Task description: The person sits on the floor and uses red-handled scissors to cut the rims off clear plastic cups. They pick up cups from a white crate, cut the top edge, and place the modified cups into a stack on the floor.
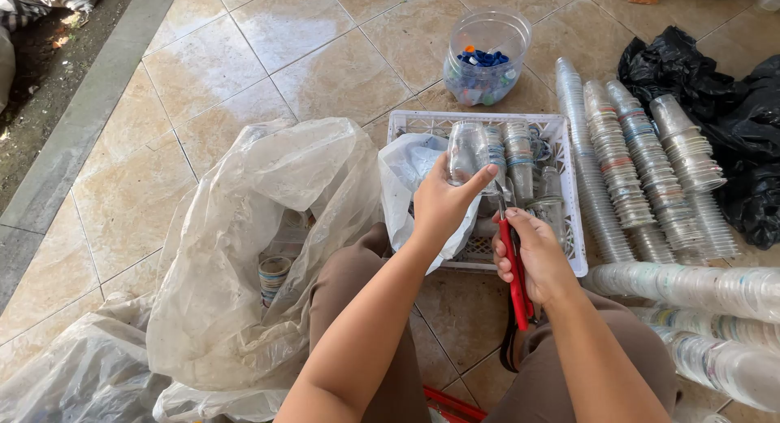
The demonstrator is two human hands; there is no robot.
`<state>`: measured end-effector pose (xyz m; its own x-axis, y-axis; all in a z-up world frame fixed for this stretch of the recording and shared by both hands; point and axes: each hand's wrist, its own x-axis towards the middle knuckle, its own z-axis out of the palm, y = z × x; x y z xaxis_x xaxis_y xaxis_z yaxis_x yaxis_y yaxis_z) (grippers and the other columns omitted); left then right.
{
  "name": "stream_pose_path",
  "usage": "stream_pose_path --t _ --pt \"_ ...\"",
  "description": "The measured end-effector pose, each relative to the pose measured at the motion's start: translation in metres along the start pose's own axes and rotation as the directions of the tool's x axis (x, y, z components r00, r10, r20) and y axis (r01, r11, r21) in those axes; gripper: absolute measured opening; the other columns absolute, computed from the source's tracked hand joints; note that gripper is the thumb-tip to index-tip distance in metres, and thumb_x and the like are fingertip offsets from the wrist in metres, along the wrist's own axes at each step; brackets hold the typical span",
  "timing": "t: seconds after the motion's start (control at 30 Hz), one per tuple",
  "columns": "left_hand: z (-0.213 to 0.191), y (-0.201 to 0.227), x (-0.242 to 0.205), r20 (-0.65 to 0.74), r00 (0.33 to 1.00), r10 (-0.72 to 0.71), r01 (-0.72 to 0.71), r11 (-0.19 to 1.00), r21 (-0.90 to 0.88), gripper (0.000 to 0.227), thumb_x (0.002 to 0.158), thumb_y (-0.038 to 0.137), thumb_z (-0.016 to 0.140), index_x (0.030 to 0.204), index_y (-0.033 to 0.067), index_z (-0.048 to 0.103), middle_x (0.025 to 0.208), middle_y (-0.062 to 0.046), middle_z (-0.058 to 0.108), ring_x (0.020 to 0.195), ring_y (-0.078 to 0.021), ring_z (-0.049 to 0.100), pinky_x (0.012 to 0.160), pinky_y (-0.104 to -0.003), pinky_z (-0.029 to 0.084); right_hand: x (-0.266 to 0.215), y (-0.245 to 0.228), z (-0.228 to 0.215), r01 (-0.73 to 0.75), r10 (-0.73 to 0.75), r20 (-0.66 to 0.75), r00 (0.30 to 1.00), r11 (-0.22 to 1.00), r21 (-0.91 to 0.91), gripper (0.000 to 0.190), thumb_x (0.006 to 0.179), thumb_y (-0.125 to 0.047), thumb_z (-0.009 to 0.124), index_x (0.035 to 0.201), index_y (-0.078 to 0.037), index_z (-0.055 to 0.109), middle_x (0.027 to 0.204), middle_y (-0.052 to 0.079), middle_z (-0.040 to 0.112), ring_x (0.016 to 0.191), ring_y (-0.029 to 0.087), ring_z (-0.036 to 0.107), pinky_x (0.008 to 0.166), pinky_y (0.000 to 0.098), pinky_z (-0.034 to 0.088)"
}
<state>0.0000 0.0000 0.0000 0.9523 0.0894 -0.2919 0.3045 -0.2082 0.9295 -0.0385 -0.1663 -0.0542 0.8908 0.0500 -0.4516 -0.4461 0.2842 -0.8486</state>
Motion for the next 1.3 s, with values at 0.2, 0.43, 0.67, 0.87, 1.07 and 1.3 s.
stream_pose_path --t 0.2,0.43,0.67,0.87,1.07,1.3 --pt "0.005 -0.016 0.013 0.040 0.999 -0.030 0.035 0.990 -0.138 0.097 0.074 0.068 0.073 0.145 0.0073 0.050 0.106 -0.009 0.074 0.095 -0.0213 0.076 0.099 -0.034 0.045 -0.002 -0.003 -0.003 -0.051 0.049 0.052 0.997 0.998 0.034 0.023 0.105 -0.029 0.053 0.109 -0.007 0.061 0.057 0.010 0.045 0.037 0.018 0.049 0.024 0.0308 0.041" --pt "0.017 -0.039 0.042 0.163 0.987 -0.004 0.068 0.919 -0.389 0.088 0.076 0.061 0.079 0.135 0.0023 0.053 0.100 -0.016 0.071 0.092 -0.0283 0.076 0.092 -0.033 0.042 -0.005 -0.008 -0.008 -0.091 0.083 0.108 0.991 0.993 0.079 0.026 0.105 -0.031 0.053 0.111 -0.006 0.060 0.057 0.006 0.041 0.035 0.014 0.046 0.021 0.0274 0.039" --pt "0.014 -0.051 0.044 0.239 0.971 0.004 0.113 0.872 -0.476 0.095 0.083 0.058 0.076 0.144 -0.0053 0.039 0.099 -0.023 0.070 0.092 -0.0346 0.075 0.083 -0.031 0.042 -0.005 -0.008 -0.013 -0.054 0.045 0.104 0.994 0.995 0.082 0.026 0.106 -0.031 0.051 0.113 -0.006 0.059 0.060 0.007 0.041 0.038 0.016 0.048 0.024 0.0283 0.040" --pt "0.014 -0.049 0.040 0.342 0.939 -0.036 0.242 0.776 -0.583 0.097 0.090 0.057 0.062 0.152 -0.0084 0.028 0.107 -0.021 0.066 0.099 -0.0399 0.073 0.085 -0.033 0.047 -0.004 -0.008 -0.013 0.118 -0.117 -0.014 0.993 0.987 0.110 0.033 0.105 -0.038 0.058 0.118 -0.008 0.060 0.065 0.012 0.052 0.049 0.020 0.057 0.037 0.0322 0.049" --pt "0.022 -0.050 0.032 0.421 0.906 -0.041 0.313 0.735 -0.602 0.090 0.092 0.058 0.059 0.151 -0.0036 0.030 0.117 -0.022 0.058 0.103 -0.0449 0.071 0.081 -0.037 0.047 -0.003 -0.006 -0.015 0.328 -0.326 -0.055 0.944 0.944 0.037 0.031 0.091 -0.010 0.074 0.119 0.001 0.065 0.054 0.009 0.048 0.041 0.018 0.053 0.034 0.0329 0.048" --pt "0.042 -0.067 0.037 0.455 0.887 -0.085 0.358 0.749 -0.557 0.104 0.088 0.063 0.064 0.159 0.0019 0.018 0.139 -0.033 0.046 0.098 -0.0404 0.068 0.074 -0.039 0.053 0.000 -0.001 -0.014 0.355 -0.360 -0.173 0.917 0.933 -0.060 0.019 0.090 -0.008 0.079 0.099 0.002 0.067 0.049 0.013 0.048 0.035 0.020 0.053 0.030 0.0343 0.046"
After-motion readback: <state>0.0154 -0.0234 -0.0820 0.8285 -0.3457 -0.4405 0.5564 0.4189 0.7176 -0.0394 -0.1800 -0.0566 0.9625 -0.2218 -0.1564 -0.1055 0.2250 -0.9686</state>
